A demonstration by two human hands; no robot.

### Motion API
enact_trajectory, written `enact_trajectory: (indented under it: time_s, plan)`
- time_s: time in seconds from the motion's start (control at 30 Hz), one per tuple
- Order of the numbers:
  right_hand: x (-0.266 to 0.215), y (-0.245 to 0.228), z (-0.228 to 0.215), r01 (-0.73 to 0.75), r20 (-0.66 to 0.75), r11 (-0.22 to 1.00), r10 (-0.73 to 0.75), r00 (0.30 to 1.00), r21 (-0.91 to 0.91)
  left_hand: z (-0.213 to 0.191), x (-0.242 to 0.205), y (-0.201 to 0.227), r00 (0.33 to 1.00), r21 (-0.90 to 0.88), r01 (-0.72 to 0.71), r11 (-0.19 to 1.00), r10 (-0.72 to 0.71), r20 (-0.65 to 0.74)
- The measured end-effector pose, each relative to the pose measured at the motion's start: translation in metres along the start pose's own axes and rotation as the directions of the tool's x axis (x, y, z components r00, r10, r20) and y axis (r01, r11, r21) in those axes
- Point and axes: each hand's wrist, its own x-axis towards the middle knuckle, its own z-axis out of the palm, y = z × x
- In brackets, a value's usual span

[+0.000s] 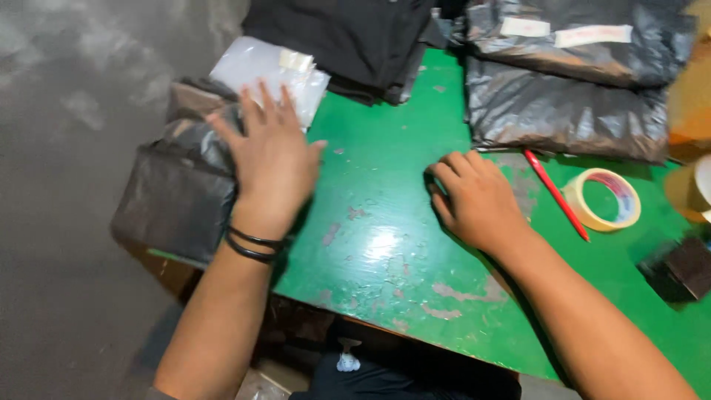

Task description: The person folds a black plastic shipping bag around a folded black garment on a green table. They use a red pen to cut a piece of clear tape and seal the bag's opening. Finally, they apply a white label to the sealed package.

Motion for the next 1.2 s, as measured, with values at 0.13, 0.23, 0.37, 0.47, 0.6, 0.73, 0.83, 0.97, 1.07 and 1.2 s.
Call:
enact_trajectory:
  time_s: [0.13,0.23,0.37,0.47,0.6,0.73,0.83,0.97,1.07,1.2]
  plan:
    - [-0.003,0.034,-0.011,-0.017,0.002,0.989,0.017,1.000,-0.149,0.026,0.036,0.096,0.919,-0.300,-0.395,0.869,0.371,-0.135]
    - [-0.017,0.076,-0.026,-0.226,-0.117,0.913,0.197,0.973,-0.339,0.043,0.064,0.155,0.743,-0.389,-0.635,0.667,0.665,-0.073]
    - [-0.049,0.142,-0.031,-0.431,-0.152,0.868,0.405,0.902,-0.248,0.094,0.118,0.205,0.673,-0.694,-0.623,0.360,0.699,-0.242]
    - [-0.059,0.174,-0.026,-0.453,-0.147,0.881,0.434,0.889,-0.138,0.117,0.156,0.224,0.782,-0.853,-0.443,0.275,0.584,-0.218]
    - [-0.043,0.165,-0.036,-0.369,-0.099,0.929,0.363,0.926,-0.039,0.070,0.180,0.233,0.759,-0.817,-0.489,0.304,0.609,-0.228]
    - [-0.042,0.166,-0.022,-0.369,-0.159,0.917,0.346,0.925,-0.151,0.073,0.195,0.251,0.707,-0.540,-0.688,0.485,0.617,-0.346]
    - [-0.039,0.167,-0.024,-0.391,-0.209,0.913,0.363,0.908,-0.114,0.091,0.203,0.264,0.671,-0.454,-0.728,0.513,0.670,-0.318]
    - [-0.035,0.168,-0.022,-0.341,-0.183,0.924,0.310,0.933,-0.174,0.098,0.200,0.264,0.707,-0.459,-0.704,0.542,0.595,-0.382]
    - [-0.034,0.167,-0.018,-0.343,-0.211,0.918,0.301,0.930,-0.201,0.098,0.200,0.261,0.700,-0.456,-0.709,0.538,0.618,-0.359]
    - [-0.026,0.164,-0.022,-0.346,-0.198,0.928,0.316,0.928,-0.138,0.102,0.204,0.263,0.718,-0.501,-0.690,0.522,0.581,-0.384]
